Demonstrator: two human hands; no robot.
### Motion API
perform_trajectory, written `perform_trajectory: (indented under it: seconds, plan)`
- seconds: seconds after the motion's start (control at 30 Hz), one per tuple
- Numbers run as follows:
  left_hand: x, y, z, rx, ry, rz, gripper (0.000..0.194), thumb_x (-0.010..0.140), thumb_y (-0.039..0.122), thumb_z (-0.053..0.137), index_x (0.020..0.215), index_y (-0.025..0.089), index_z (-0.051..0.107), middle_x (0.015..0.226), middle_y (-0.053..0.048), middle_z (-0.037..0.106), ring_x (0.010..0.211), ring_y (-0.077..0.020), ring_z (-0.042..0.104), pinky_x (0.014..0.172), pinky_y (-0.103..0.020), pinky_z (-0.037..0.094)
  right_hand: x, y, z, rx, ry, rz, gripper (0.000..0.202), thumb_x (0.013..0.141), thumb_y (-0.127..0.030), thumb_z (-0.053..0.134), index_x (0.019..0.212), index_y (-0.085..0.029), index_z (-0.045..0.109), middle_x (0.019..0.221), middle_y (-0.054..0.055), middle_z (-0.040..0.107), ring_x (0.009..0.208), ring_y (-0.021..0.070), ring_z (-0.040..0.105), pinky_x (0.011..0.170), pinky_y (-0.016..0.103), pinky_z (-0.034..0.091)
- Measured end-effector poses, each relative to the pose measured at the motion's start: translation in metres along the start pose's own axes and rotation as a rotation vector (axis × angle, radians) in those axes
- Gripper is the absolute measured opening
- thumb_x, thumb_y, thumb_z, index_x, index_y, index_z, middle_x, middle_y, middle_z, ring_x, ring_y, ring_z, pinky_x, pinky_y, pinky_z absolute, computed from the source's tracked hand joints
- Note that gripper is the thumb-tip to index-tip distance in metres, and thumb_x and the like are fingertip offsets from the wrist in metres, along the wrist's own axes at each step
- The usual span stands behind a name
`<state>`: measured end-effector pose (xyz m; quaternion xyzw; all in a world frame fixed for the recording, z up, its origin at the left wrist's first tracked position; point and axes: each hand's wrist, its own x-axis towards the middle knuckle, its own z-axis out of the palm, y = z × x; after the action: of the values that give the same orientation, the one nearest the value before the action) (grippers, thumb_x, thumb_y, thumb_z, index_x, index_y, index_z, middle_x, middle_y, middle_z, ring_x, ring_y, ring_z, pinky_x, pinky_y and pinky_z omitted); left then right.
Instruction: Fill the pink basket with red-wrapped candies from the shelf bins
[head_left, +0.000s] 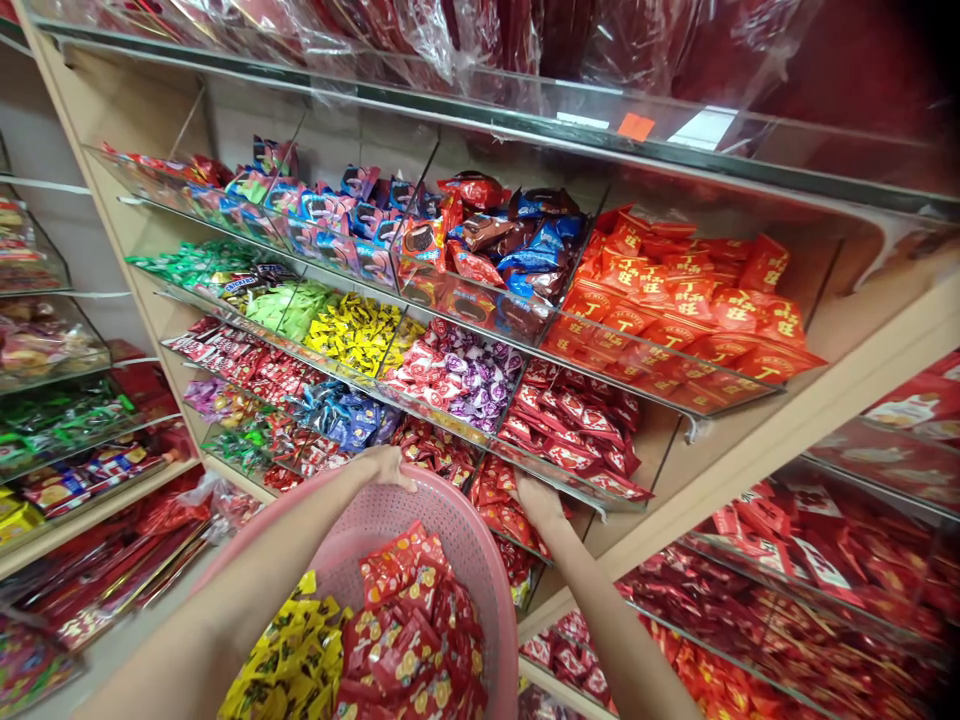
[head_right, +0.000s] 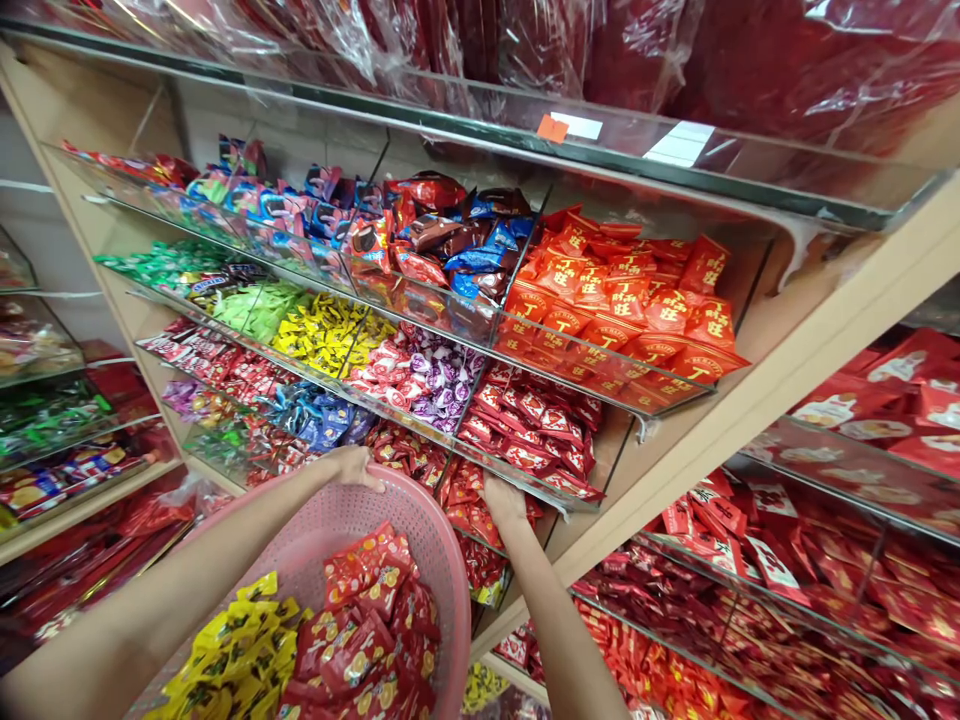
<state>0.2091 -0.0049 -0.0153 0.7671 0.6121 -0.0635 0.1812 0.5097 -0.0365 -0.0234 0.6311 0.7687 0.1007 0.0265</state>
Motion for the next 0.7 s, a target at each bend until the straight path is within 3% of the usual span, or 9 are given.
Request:
perform_trajectory:
  seconds: [0.13, 0.3, 0.4, 0.47, 0.57, 0.7]
  plan:
    - [-0.001, 0.002, -0.001, 0.007, -0.016, 0.000, 0.068, 0.046, 0.074, 0.053, 0.078, 0.015, 0.066, 0.087, -0.014, 0.066, 0.077, -0.0258, 0.061, 0.059, -0.027, 0.042, -0.005, -0.001, -0.004, -0.028, 0.062, 0.001, 0.037, 0.084, -0.022, 0.046, 0.119, -0.012, 0.049, 0.111, 0.017, 0.058, 0.106, 0.0267, 0.051, 0.093, 0.035, 0.033]
    - [0.006, 0.000, 0.003, 0.014, -0.023, -0.004, 0.070, 0.044, 0.077, 0.053, 0.077, 0.016, 0.066, 0.088, -0.013, 0.067, 0.078, -0.0258, 0.061, 0.061, -0.027, 0.042, -0.042, -0.024, -0.021, -0.057, 0.219, -0.057, 0.047, 0.081, -0.026, 0.051, 0.126, -0.013, 0.040, 0.113, 0.015, 0.053, 0.104, 0.0269, 0.048, 0.088, 0.038, 0.035]
    - [0.008, -0.002, 0.006, 0.001, -0.027, 0.002, 0.074, 0.043, 0.079, 0.050, 0.078, 0.017, 0.067, 0.088, -0.012, 0.067, 0.077, -0.0252, 0.061, 0.062, -0.027, 0.043, -0.067, -0.061, -0.034, 0.055, 0.157, -0.157, 0.048, 0.082, -0.029, 0.049, 0.127, -0.015, 0.039, 0.106, 0.013, 0.054, 0.096, 0.0256, 0.048, 0.082, 0.037, 0.037]
    - [0.008, -0.002, 0.006, -0.003, -0.025, -0.002, 0.074, 0.043, 0.079, 0.051, 0.079, 0.017, 0.067, 0.090, -0.012, 0.067, 0.078, -0.0251, 0.061, 0.063, -0.027, 0.043, -0.076, -0.090, -0.041, 0.195, 0.094, -0.309, 0.047, 0.083, -0.030, 0.049, 0.127, -0.018, 0.038, 0.109, 0.010, 0.053, 0.099, 0.0241, 0.046, 0.084, 0.036, 0.036]
    - [0.006, 0.000, 0.006, 0.002, -0.023, 0.001, 0.072, 0.044, 0.078, 0.052, 0.080, 0.017, 0.067, 0.090, -0.012, 0.067, 0.080, -0.0256, 0.061, 0.065, -0.028, 0.043, -0.077, -0.137, -0.042, 0.386, 0.004, -0.537, 0.050, 0.083, -0.032, 0.048, 0.130, -0.020, 0.033, 0.115, 0.009, 0.050, 0.105, 0.0226, 0.044, 0.086, 0.034, 0.035]
    - [0.005, 0.001, 0.005, 0.012, -0.028, -0.012, 0.073, 0.043, 0.077, 0.054, 0.081, 0.016, 0.067, 0.090, -0.013, 0.067, 0.081, -0.0267, 0.061, 0.066, -0.029, 0.044, -0.066, -0.193, -0.029, 0.462, -0.068, -0.637, 0.044, 0.083, -0.038, 0.049, 0.121, -0.018, 0.042, 0.109, 0.009, 0.054, 0.100, 0.0232, 0.046, 0.084, 0.035, 0.035]
